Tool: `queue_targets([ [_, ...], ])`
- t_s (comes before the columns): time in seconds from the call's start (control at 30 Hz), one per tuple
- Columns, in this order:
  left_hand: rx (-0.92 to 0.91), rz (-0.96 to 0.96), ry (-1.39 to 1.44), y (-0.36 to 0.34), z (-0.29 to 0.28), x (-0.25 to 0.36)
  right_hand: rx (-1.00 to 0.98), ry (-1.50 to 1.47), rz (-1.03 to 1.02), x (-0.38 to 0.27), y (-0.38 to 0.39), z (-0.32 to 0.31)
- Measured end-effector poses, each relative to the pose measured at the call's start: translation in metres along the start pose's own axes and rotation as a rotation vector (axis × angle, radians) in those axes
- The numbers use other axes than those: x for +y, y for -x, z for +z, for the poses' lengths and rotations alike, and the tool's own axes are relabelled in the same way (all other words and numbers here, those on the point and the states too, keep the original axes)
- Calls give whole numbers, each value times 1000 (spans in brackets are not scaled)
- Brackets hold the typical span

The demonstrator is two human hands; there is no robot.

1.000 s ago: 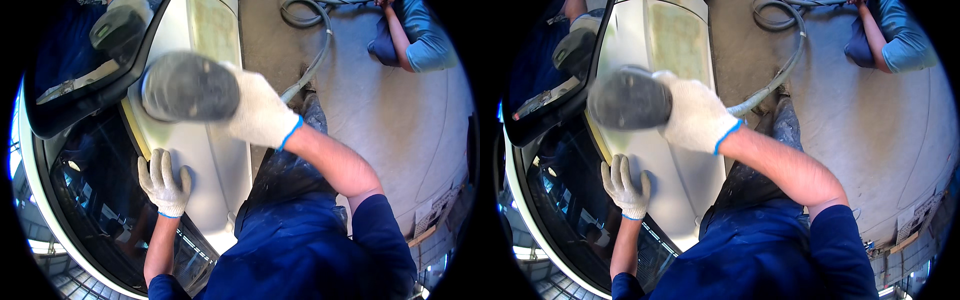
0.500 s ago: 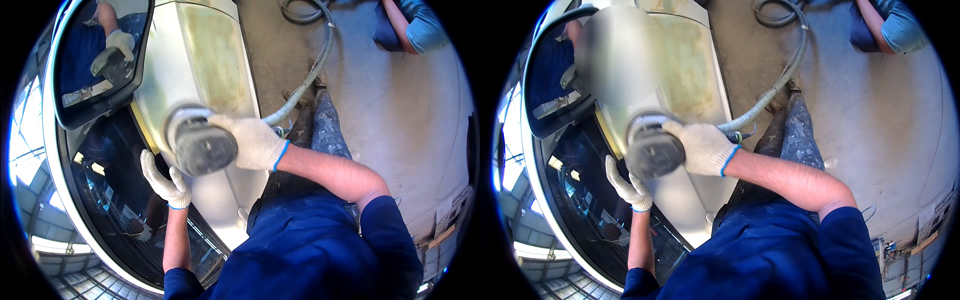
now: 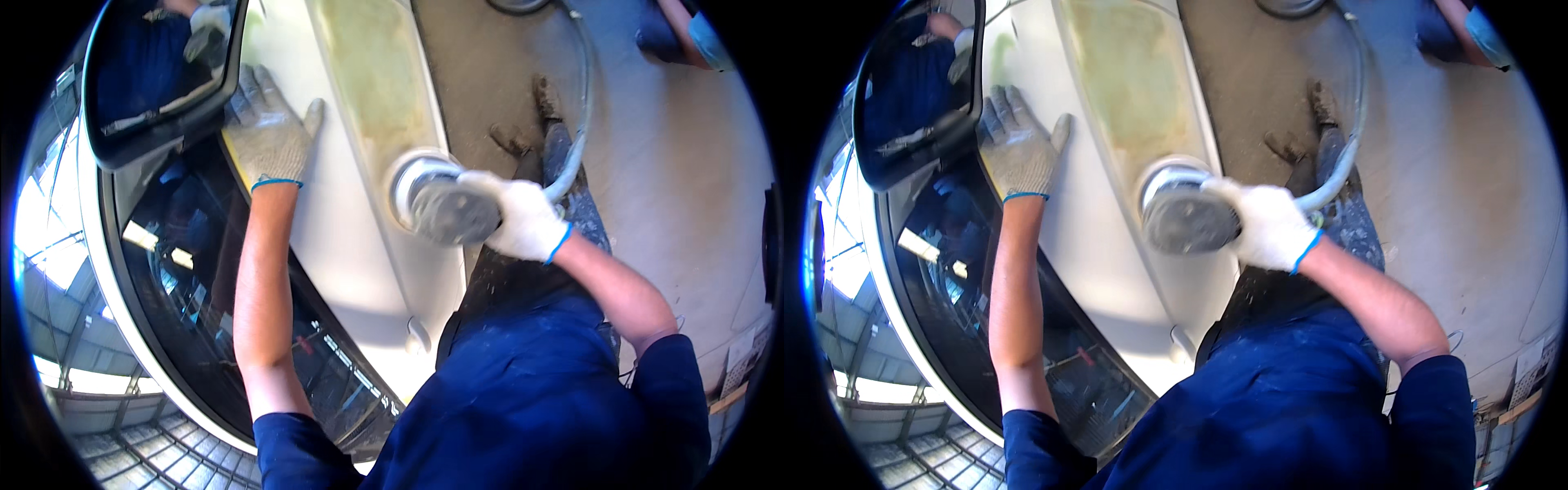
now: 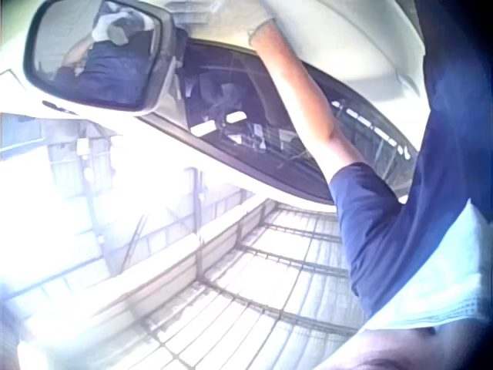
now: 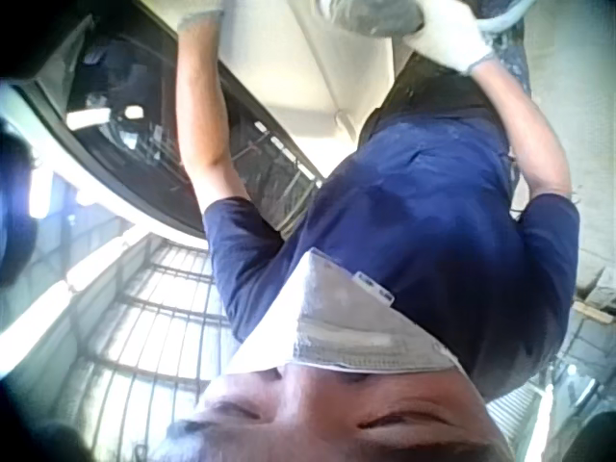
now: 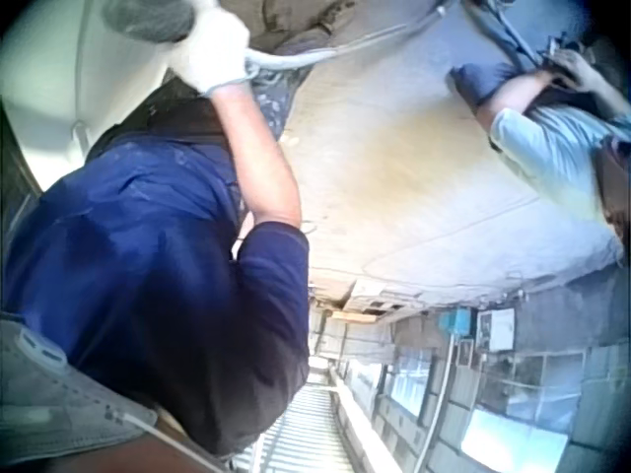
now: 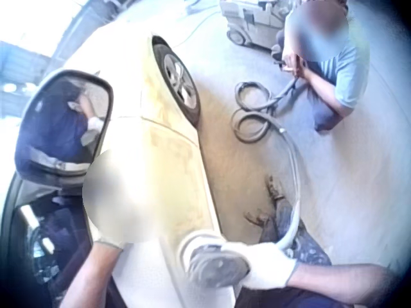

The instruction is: The person uses a power sander to smooth the side panel of a white car in a garage. They move the sander across the surface, pause to feel the panel, and continue sanding before setting the tool down and walking away.

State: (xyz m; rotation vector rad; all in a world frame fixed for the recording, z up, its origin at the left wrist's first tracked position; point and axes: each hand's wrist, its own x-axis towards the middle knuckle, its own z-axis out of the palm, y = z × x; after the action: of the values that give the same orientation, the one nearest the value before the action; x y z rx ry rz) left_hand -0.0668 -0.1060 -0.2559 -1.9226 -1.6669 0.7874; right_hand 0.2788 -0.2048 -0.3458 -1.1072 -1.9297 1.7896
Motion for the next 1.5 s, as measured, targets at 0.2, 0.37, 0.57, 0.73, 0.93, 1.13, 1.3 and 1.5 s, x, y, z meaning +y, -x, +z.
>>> queue_targets([
  [0.2,-269,168,113,115,-34,23,139,73,89,13,2,-18],
  [0.37,-320,213,135,134,-35,21,247,46,23,17,4,-15],
  [0.57,-44,114,-73,21,-15,4,296,-20,-14,11,-6,-13],
  [0.73,-122,158,41,74,-24,10,380,-100,-38,-1,-21,-17],
  [0.93,-408,213,199,194,-49,35,410,-175,-104,-23,-39,-19],
  [1.13,-327,142,445,214,-62,13,291,-238,-75,-48,-56,-11],
  [1.3,-185,-69,378,267,-64,0,168,-224,-106,-69,-77,18],
  [1.5,-155,-88,502,280,-58,-1,132,-283,-157,-93,-101,25],
])
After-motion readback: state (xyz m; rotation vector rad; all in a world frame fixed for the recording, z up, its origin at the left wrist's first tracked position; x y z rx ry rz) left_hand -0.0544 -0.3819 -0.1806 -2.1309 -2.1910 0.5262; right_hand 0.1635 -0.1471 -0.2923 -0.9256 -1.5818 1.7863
